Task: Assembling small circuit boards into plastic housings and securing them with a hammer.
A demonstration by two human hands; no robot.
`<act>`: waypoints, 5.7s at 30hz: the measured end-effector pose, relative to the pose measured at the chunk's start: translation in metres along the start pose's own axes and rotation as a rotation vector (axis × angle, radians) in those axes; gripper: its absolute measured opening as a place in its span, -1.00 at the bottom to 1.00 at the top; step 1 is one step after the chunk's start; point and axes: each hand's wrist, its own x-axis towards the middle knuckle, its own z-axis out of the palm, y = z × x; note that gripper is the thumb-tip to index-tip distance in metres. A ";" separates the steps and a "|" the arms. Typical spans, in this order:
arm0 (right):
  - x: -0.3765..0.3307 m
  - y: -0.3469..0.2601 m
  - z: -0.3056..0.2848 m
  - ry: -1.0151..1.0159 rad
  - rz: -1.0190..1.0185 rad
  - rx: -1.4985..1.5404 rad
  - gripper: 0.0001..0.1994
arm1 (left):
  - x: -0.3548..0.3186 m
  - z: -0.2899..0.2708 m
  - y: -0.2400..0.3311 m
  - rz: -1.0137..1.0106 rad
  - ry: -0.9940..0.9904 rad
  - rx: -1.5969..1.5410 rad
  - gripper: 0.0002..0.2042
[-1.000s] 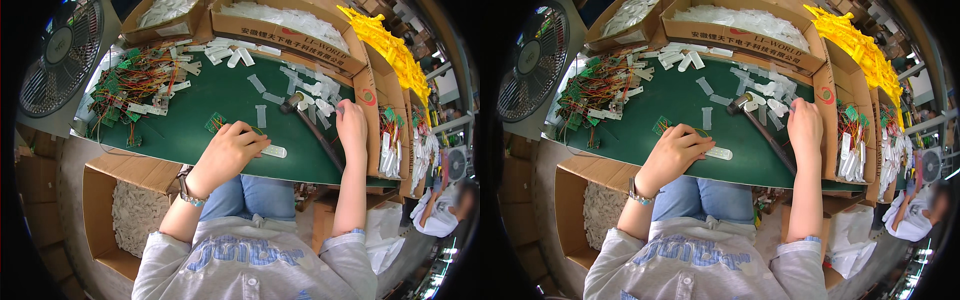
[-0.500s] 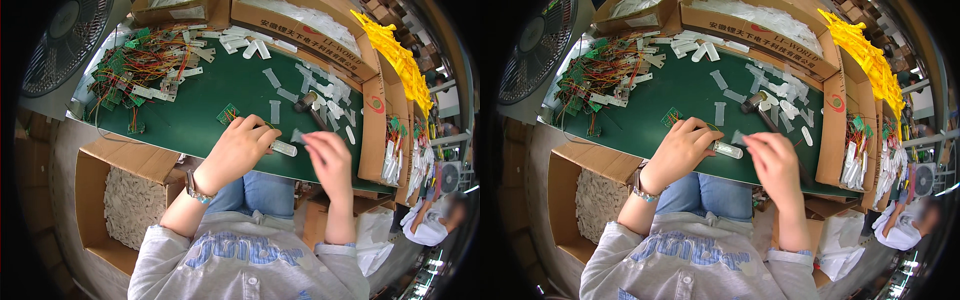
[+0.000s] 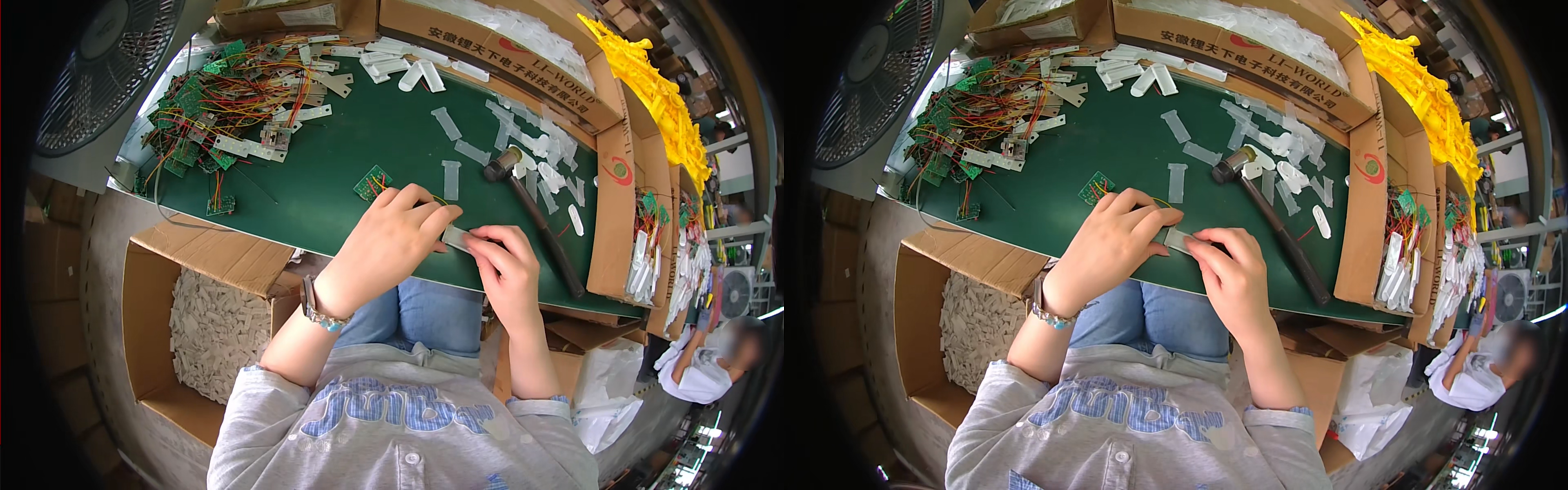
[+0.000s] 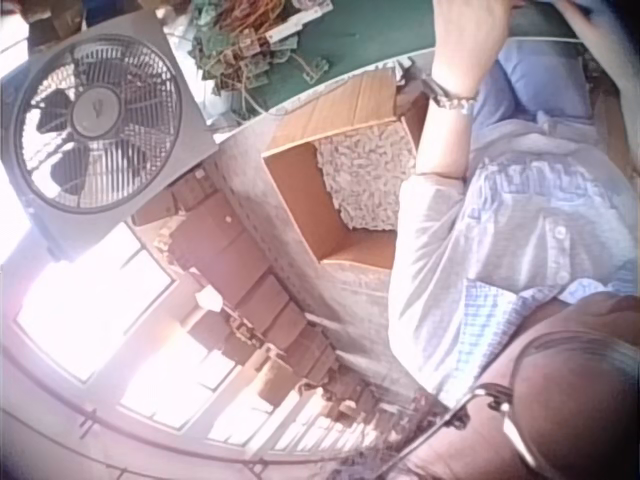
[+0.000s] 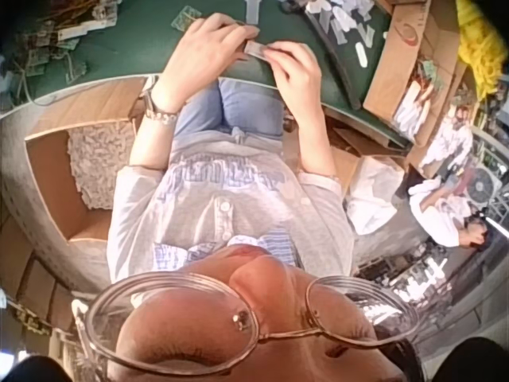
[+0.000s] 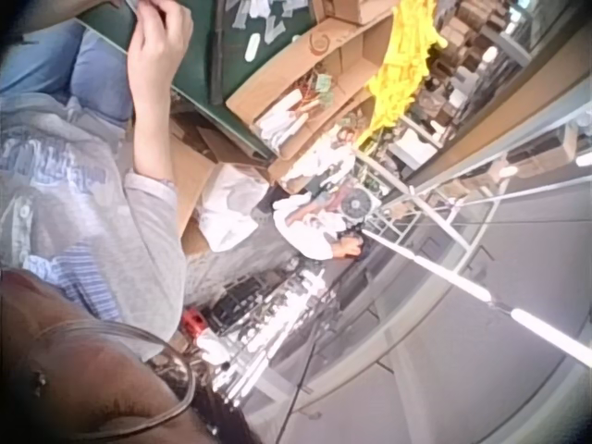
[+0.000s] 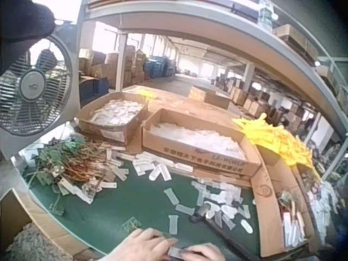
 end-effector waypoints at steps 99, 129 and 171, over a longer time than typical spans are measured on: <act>-0.015 0.013 0.011 0.050 -0.210 -0.097 -0.66 | -0.002 0.008 -0.005 0.033 -0.118 -0.100 -0.63; -0.007 -0.001 -0.001 -0.090 -0.184 -0.175 -0.62 | -0.001 0.014 -0.010 0.079 -0.019 -0.179 -0.71; 0.004 0.010 -0.050 -0.009 -0.206 -0.722 -0.49 | 0.004 -0.002 -0.001 0.007 -0.065 -0.100 -0.67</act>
